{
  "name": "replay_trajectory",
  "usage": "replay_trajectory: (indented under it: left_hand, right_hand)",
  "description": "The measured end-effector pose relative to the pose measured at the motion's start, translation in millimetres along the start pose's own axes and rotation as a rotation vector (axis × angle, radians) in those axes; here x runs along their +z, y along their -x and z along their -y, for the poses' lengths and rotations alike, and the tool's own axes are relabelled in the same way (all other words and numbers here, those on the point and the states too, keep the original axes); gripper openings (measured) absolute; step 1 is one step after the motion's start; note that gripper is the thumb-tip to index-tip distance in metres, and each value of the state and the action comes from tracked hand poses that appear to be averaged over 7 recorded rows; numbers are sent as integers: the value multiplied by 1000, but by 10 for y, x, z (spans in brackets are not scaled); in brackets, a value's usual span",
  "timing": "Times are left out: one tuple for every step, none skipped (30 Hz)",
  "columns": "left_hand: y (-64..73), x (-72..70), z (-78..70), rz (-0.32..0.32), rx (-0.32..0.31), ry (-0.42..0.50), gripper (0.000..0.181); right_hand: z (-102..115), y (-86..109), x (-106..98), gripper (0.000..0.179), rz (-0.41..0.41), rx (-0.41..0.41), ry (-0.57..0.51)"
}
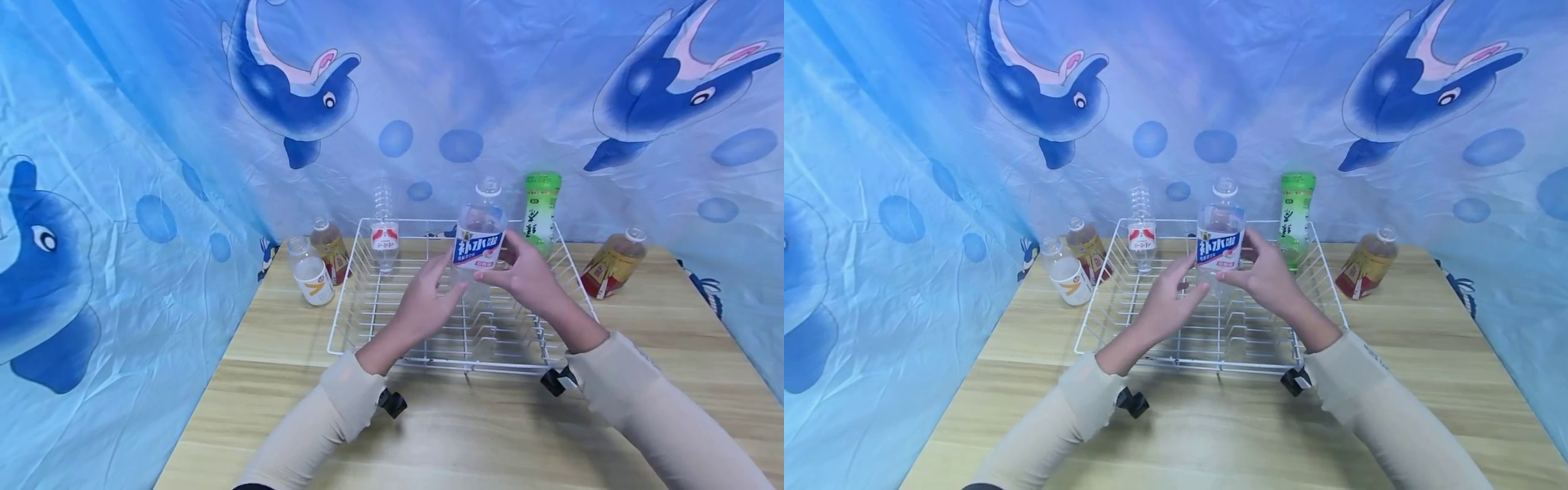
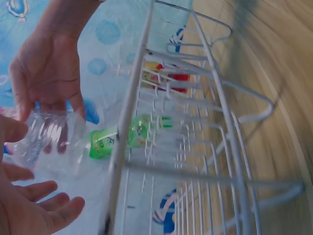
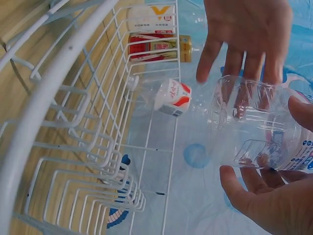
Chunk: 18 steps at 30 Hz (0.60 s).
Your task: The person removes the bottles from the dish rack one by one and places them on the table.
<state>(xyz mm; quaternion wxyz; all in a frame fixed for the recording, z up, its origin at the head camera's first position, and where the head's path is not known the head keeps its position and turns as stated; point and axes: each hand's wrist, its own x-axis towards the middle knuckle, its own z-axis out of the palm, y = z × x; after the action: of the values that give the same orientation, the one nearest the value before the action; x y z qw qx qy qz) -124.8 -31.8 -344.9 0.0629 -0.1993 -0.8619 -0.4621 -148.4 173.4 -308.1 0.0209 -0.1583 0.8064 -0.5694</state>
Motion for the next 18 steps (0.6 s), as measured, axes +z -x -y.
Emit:
replay_trajectory:
  left_hand:
    - [32, -28, 12, 18, 8, -61, 60]
    - [69, -58, 20, 33, 14, -118, 58]
    - [112, -89, 28, 45, 21, -185, 56]
    - [159, -126, 45, 49, 41, -253, 54]
    - [212, -165, 61, 49, 58, -318, 52]
    - [271, -205, 79, 45, 76, -383, 51]
    - [331, -245, 99, 37, 84, -448, 50]
    - [394, -283, 121, 29, 79, -507, 50]
    - [457, -319, 150, 20, 70, -560, 51]
    - [518, -354, 186, 12, 60, -605, 52]
    - [579, -390, 222, 9, 37, -641, 54]
    - [636, -424, 267, 8, 15, -672, 57]
    - [687, -459, 314, 12, -15, -691, 61]
    - [732, -497, 366, 14, -41, -704, 65]
    - [773, -538, 421, 20, -64, -706, 68]
    - [809, -583, 477, 28, -87, -705, 72]
    - [846, -631, 533, 36, -111, -697, 76]
    - [883, -683, 595, 43, -131, -688, 80]
  right_hand:
    - [-13, -9, -8, 71, -2, 3, 3]
    - [-25, -20, -17, 71, -3, 6, 2]
    - [-36, -31, -29, 70, -5, 10, 3]
    - [-45, -48, -35, 71, -4, 13, 3]
    - [-53, -64, -43, 71, -6, 16, 4]
    - [-59, -78, -54, 72, -4, 17, 5]
    - [-65, -91, -67, 72, -2, 18, 5]
    - [-70, -99, -81, 74, 1, 21, 8]
    - [-76, -102, -98, 74, 2, 27, 18]
    - [-84, -104, -115, 76, 5, 30, 28]
    - [-95, -103, -134, 77, 6, 34, 36]
    - [-103, -102, -154, 78, 9, 36, 39]
    - [-114, -98, -174, 78, 8, 40, 47]
    - [-125, -96, -194, 78, 5, 44, 59]
    - [-137, -98, -213, 78, 5, 46, 68]
    - [-147, -102, -230, 78, 4, 46, 76]
    - [-155, -110, -245, 78, 1, 49, 80]
    - [-162, -122, -254, 77, 0, 53, 87]
